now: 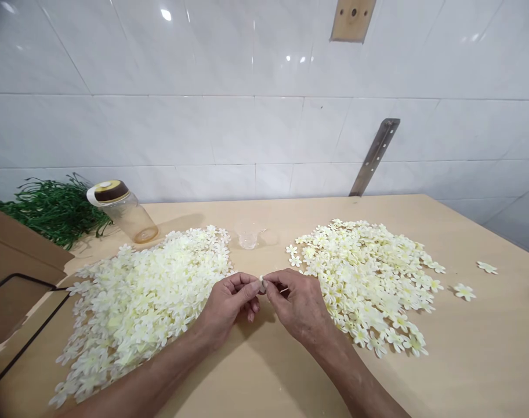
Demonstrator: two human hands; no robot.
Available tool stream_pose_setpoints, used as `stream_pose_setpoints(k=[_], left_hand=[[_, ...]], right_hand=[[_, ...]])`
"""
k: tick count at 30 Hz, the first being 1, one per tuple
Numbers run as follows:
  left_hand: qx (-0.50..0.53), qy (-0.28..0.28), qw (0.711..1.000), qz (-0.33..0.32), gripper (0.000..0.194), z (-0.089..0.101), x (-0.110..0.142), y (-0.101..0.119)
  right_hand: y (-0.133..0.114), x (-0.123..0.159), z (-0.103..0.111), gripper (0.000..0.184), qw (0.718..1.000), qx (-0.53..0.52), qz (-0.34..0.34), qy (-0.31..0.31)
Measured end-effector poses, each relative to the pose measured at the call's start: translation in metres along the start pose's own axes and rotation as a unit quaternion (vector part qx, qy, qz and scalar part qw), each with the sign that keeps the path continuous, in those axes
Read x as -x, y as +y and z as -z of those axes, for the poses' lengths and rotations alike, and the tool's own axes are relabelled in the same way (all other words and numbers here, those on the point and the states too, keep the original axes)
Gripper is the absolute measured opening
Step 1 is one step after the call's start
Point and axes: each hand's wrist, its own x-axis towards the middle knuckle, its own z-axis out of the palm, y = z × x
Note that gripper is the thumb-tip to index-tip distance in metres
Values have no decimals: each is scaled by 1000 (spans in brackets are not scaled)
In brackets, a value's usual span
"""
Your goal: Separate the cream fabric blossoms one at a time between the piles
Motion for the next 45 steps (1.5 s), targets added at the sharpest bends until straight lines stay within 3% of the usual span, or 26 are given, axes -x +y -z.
stream_pose_setpoints(k=[9, 23, 30, 45], left_hand=[[-3, 17, 1000, -4, 31, -2, 0, 0], [69, 4, 997, 30, 28, -1, 1, 4], [68, 8, 997, 26, 30, -4, 2, 6], [78, 5, 996, 32, 31, -3, -1, 4]], right_hand=[[-1, 0, 3, 21, 998, 47, 13, -30], [2, 1, 4, 21, 1000, -15, -11, -24], [-1, 1, 4, 17, 1000, 15, 7, -6], [-3, 1, 4, 26, 999, 35, 14, -10]])
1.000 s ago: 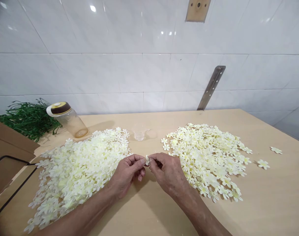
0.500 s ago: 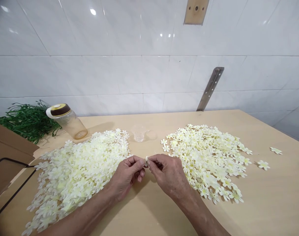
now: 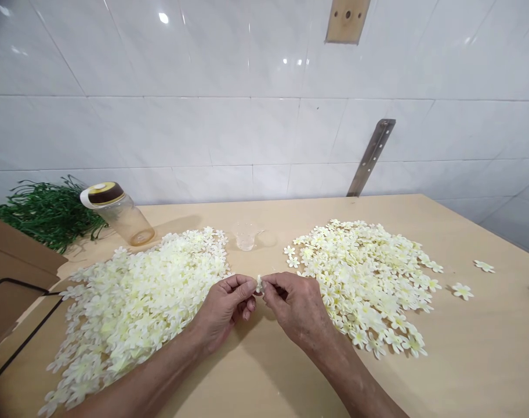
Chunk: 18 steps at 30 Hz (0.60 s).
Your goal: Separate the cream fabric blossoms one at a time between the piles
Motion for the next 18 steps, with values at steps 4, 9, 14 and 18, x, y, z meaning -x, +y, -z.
stream_pose_setpoints(k=[4, 9, 14, 18], left_hand=[[3, -10, 1000, -8, 30, 1, -1, -2], [-54, 14, 997, -54, 29, -3, 1, -7], [-100, 58, 987, -107, 29, -7, 1, -17], [-116, 53, 983, -132, 27, -6, -2, -21]], right_hand=[[-1, 0, -1, 25, 1000, 1, -14, 3], [3, 1, -3, 25, 1000, 6, -24, -4], [11, 2, -10, 27, 999, -27, -30, 0], [17, 2, -16, 26, 996, -72, -49, 11]])
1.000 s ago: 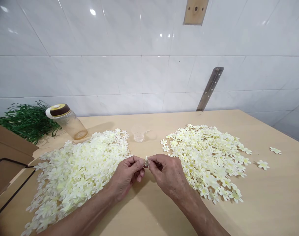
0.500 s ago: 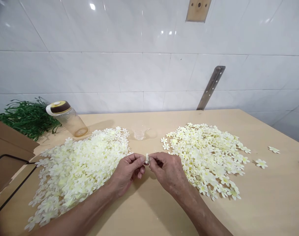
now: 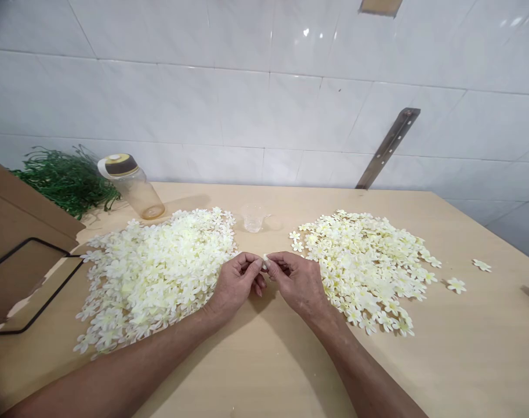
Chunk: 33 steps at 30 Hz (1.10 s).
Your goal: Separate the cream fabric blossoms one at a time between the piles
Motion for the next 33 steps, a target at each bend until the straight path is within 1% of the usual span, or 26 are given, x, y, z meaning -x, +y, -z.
stream_pose_setpoints(k=[6, 10, 14, 21, 28, 33], left_hand=[[1, -3, 1000, -5, 28, 1, -3, -3], [-4, -6, 1000, -3, 30, 1, -4, -5], [-15, -6, 1000, 0, 28, 0, -5, -4], [-26, -6, 1000, -3, 33, -1, -4, 0], [-15, -2, 1000, 5, 32, -1, -5, -4], [-5, -8, 1000, 5, 30, 0, -6, -8]], right_hand=[[2, -1, -3, 26, 999, -34, 3, 2], [3, -2, -5, 25, 1000, -19, 9, 18], [4, -1, -6, 23, 1000, -27, 9, 11], [2, 0, -5, 23, 999, 0, 43, 21], [2, 0, -6, 26, 999, 27, 40, 23], [0, -2, -4, 24, 999, 27, 20, 11]])
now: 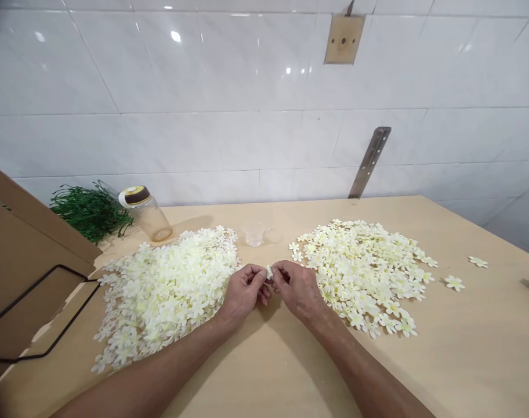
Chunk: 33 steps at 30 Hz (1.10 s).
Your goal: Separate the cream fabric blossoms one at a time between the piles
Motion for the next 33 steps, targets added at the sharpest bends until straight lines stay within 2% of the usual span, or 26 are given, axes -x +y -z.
stream_pose_setpoints(k=[11, 19, 25, 33], left_hand=[[3, -1, 1000, 20, 30, 0, 2, 7], [42, -9, 999, 24, 28, 2, 2, 9], [50, 2, 998, 29, 29, 0, 3, 12], [15, -2, 1000, 10, 28, 0, 4, 13]], right_hand=[[-7, -3, 5, 21, 996, -55, -63, -26], [-5, -5, 4, 22, 976, -155, -141, -60], [-4, -4, 3, 23, 974, -160, -144, -67], [-5, -5, 4, 24, 983, -141, -106, -61]])
